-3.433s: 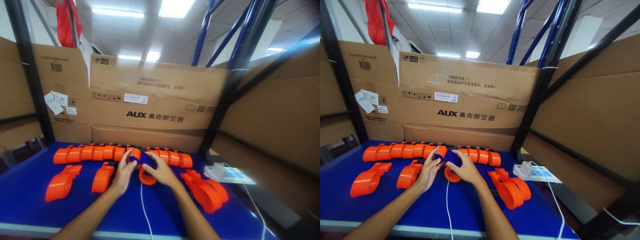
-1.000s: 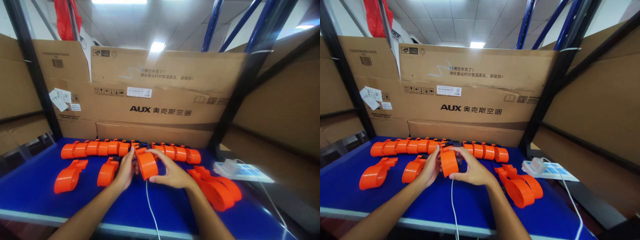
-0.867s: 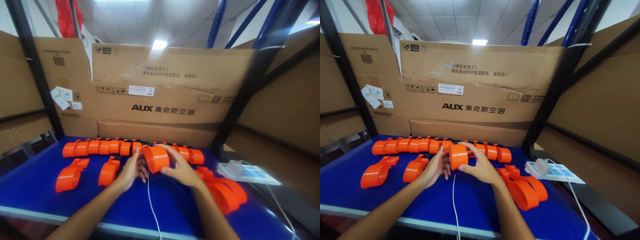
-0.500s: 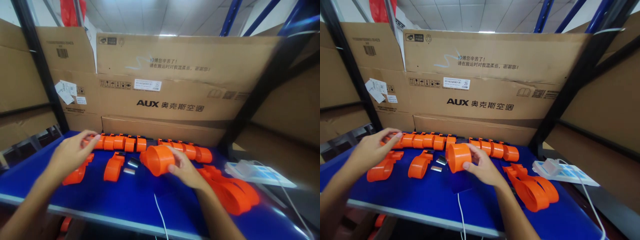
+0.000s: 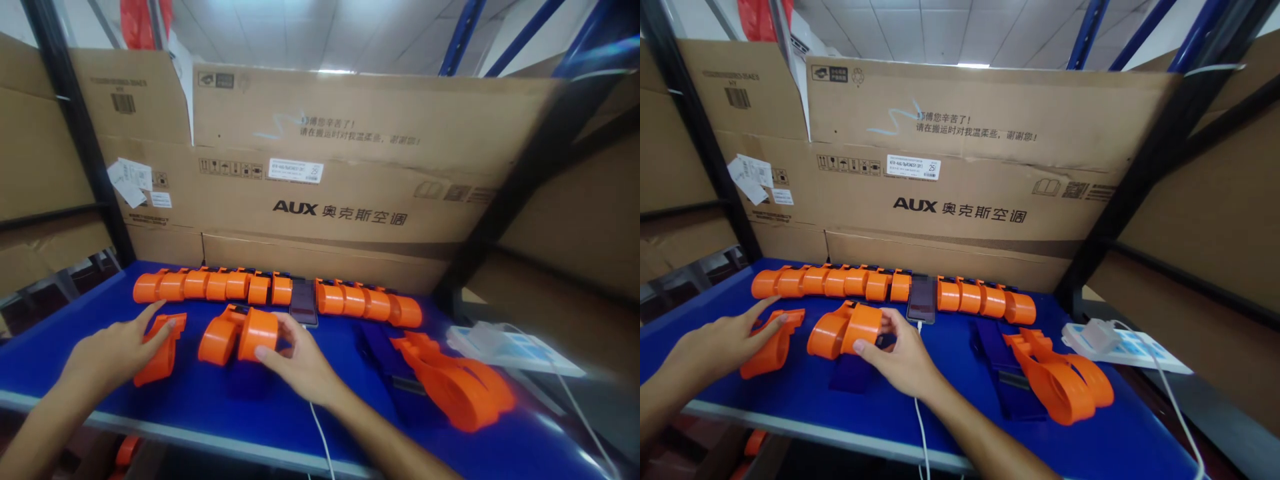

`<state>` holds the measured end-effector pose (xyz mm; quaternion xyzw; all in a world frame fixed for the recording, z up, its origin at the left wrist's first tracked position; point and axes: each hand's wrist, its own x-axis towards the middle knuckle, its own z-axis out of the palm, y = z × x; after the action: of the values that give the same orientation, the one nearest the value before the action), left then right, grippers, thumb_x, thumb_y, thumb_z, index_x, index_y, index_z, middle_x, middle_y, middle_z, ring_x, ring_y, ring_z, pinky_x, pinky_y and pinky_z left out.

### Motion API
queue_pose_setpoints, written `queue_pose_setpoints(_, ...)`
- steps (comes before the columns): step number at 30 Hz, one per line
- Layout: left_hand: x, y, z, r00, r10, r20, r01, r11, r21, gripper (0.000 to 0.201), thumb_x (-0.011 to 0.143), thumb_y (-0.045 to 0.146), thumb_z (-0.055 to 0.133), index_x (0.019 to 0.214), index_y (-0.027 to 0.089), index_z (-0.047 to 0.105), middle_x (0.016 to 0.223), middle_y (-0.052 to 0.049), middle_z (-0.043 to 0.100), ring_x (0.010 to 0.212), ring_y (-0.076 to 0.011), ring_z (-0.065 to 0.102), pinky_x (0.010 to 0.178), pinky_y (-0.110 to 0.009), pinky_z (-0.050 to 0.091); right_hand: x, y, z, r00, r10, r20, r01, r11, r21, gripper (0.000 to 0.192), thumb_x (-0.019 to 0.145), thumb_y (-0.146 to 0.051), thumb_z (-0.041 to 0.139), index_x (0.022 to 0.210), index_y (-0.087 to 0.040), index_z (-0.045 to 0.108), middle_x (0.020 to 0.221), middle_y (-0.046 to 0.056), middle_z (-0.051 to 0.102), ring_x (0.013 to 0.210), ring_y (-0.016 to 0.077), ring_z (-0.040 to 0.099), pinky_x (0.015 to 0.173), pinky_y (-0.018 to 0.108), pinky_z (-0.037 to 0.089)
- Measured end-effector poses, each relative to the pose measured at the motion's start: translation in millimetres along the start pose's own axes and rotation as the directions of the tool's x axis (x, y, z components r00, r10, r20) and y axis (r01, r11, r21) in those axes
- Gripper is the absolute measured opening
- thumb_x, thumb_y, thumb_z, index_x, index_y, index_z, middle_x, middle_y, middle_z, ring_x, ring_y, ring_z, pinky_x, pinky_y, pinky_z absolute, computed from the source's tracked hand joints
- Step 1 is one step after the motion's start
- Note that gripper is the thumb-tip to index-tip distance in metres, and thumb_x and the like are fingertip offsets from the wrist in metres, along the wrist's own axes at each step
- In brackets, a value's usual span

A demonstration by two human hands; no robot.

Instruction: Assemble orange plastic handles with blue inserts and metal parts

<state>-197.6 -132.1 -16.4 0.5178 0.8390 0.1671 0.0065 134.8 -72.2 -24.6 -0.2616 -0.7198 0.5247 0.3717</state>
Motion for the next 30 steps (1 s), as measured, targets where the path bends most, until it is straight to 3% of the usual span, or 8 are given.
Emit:
queue_pose_setpoints(3, 4.0, 0.9, 7.7, 0.986, 0.098, 0.131, -0.117, 0.983, 0.141, 0.081, 0.081, 0.075, 0.037, 0.147, 0.028, 0.04, 0.101, -0.014, 0.074, 0.09, -0.0428, 0.068, 0.082, -0.053, 0.046, 1.4, 2.2, 16.7, 1.0, 0.013, 0.023, -0.015, 0.998, 0.069, 0.058, 0.08, -0.037, 0.076, 0.129, -0.025, 0.046, 0.126, 0.009, 0.062, 0.116, 0.0251, 0.06, 0.089, 0.039, 0.055)
queue_pose_setpoints(8, 9.0, 0.9, 20.2, 0.935, 0.296, 0.195, -0.301, 0.954, -0.004, 0.062, 0.083, 0.061, 0.044, 0.135, 0.029, 0.057, 0.127, -0.009, 0.067, 0.108, -0.0392, 0.065, 0.091, -0.045, 0.046, 5.8, 5.3, 43.3, 0.997, 0.002, 0.079, -0.011, 0.993, 0.117, 0.065, 0.079, -0.037, 0.078, 0.131, -0.026, 0.041, 0.132, 0.009, 0.057, 0.118, 0.0256, 0.059, 0.09, 0.041, 0.055)
queue_pose_setpoints(13, 8.3, -2.2, 17.5, 0.936, 0.324, 0.14, -0.316, 0.946, -0.076, 0.046, 0.082, 0.054, 0.048, 0.115, 0.031, 0.07, 0.115, -0.004, 0.074, 0.1, -0.0336, 0.069, 0.086, -0.037, 0.048, 6.9, 9.6, 57.2, 0.995, -0.056, 0.08, 0.05, 0.996, 0.077, 0.062, 0.085, -0.037, 0.071, 0.136, -0.027, 0.036, 0.135, 0.009, 0.055, 0.119, 0.0245, 0.058, 0.097, 0.045, 0.05)
queue_pose_setpoints(18, 11.9, -3.8, -12.6, 0.982, 0.174, -0.069, -0.166, 0.98, 0.111, 0.047, 0.085, 0.058, 0.044, 0.118, 0.03, 0.063, 0.094, -0.004, 0.076, 0.09, -0.0343, 0.068, 0.076, -0.038, 0.049, 11.5, 18.3, 60.2, 0.997, -0.057, 0.046, 0.06, 0.997, -0.054, 0.073, 0.08, -0.037, 0.075, 0.141, -0.028, 0.036, 0.133, 0.009, 0.055, 0.119, 0.0262, 0.056, 0.1, 0.046, 0.045)
queue_pose_setpoints(21, 5.2, 18.5, -43.1, 0.951, 0.187, -0.248, -0.159, 0.979, 0.129, 0.045, 0.087, 0.055, 0.046, 0.122, 0.03, 0.059, 0.103, -0.004, 0.074, 0.091, -0.0317, 0.068, 0.078, -0.038, 0.049, 21.5, 30.8, 68.0, 0.995, -0.006, 0.095, 0.004, 1.0, 0.024, 0.075, 0.081, -0.033, 0.074, 0.143, -0.029, 0.031, 0.116, 0.005, 0.063, 0.096, 0.02, 0.064, 0.082, 0.037, 0.053)
queue_pose_setpoints(25, -15.2, 74.7, -69.9, 0.819, 0.314, -0.48, -0.342, 0.939, 0.031, 0.039, 0.086, 0.044, 0.051, 0.119, 0.027, 0.06, 0.114, -0.003, 0.07, 0.101, -0.0286, 0.067, 0.088, -0.039, 0.048, 33.9, 43.1, 80.2, 0.993, 0.1, 0.06, -0.099, 0.995, -0.014, 0.084, 0.076, -0.033, 0.078, 0.145, -0.026, 0.031, 0.083, -0.002, 0.062, 0.069, 0.0153, 0.06, 0.063, 0.029, 0.049)
queue_pose_setpoints(28, -27.0, 115.6, -65.6, 0.755, 0.42, -0.504, -0.522, 0.85, -0.073, 0.037, 0.083, 0.039, 0.055, 0.116, 0.024, 0.062, 0.116, -0.005, 0.07, 0.104, -0.027, 0.067, 0.093, -0.037, 0.048, 39.7, 38.2, 70.0, 0.999, 0.043, -0.03, -0.042, 0.999, 0.016, 0.076, 0.073, -0.025, 0.076, 0.14, -0.027, 0.04, 0.084, -0.001, 0.061, 0.063, 0.0125, 0.054, 0.056, 0.025, 0.045)
queue_pose_setpoints(30, -30.7, 137.4, -52.4, 0.727, 0.481, -0.489, -0.609, 0.782, -0.137, 0.04, 0.081, 0.036, 0.057, 0.119, 0.024, 0.06, 0.12, -0.006, 0.069, 0.107, -0.0275, 0.065, 0.096, -0.039, 0.047, 42.7, 28.3, 48.0, 0.98, -0.028, -0.199, 0.05, 0.993, 0.104, 0.053, 0.077, -0.022, 0.066, 0.127, -0.027, 0.052, 0.1, 0.002, 0.062, 0.063, 0.01, 0.053, 0.055, 0.023, 0.045)
